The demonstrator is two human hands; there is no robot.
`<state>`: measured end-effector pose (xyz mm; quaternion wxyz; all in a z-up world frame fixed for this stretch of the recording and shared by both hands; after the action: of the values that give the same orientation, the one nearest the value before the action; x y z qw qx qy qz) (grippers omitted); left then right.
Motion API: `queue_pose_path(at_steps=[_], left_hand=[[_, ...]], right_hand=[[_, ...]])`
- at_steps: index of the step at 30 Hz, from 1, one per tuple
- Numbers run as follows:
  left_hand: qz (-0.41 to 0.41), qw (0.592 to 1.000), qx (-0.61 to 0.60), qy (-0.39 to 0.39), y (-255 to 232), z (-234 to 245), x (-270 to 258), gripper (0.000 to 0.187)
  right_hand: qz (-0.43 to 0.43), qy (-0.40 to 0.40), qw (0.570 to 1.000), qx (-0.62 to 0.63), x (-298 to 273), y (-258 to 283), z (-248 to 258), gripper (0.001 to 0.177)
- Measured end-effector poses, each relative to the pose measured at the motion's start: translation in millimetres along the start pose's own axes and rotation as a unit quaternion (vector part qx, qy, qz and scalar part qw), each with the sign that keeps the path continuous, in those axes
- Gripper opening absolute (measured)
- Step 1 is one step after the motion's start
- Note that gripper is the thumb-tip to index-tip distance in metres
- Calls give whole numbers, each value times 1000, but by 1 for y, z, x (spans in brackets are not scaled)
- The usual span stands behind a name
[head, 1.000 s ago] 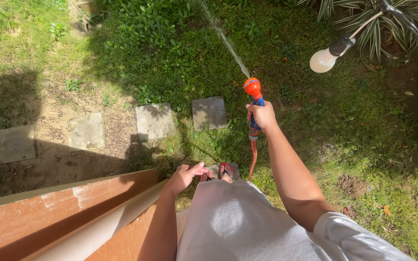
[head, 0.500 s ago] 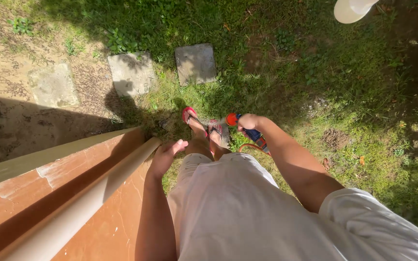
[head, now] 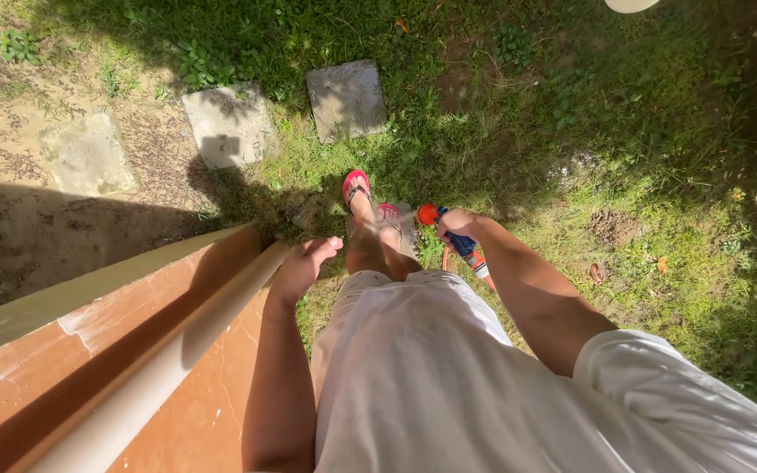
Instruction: Watering garden plants and grass using a garden hose with a spray nozzle attachment.
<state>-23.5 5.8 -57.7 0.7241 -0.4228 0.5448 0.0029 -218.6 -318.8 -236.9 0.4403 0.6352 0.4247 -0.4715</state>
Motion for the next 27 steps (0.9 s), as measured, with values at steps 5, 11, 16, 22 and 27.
queue_pose_path(at_steps=[5, 11, 16, 22, 27], left_hand=[[-11, 999, 51, 7, 0, -3, -8, 50], [19, 993, 118, 7, 21, 1, 6, 53], [22, 992, 125, 24, 22, 4, 23, 54], [-13, 988, 141, 57, 28, 16, 40, 50], [-38, 987, 133, 83, 27, 27, 57, 43]], right_hand=[[126, -67, 989, 37, -44, 13, -12, 14], [269, -115, 956, -5, -83, 33, -27, 17], [281, -152, 948, -9, -93, 42, -38, 18], [296, -135, 946, 9, -93, 42, -59, 19], [300, -150, 942, 11, -96, 42, -74, 20]])
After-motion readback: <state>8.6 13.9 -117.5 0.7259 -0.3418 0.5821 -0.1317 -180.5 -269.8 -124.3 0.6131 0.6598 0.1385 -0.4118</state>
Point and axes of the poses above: each hand's wrist, its own x-axis towards the middle knuckle, its own z-axis out of the back of the hand, y = z × x, the point moved 1 cm from there along x, towards the middle knuckle, and after that the axes turned 4 degrees about z, right-handed, at the moved point
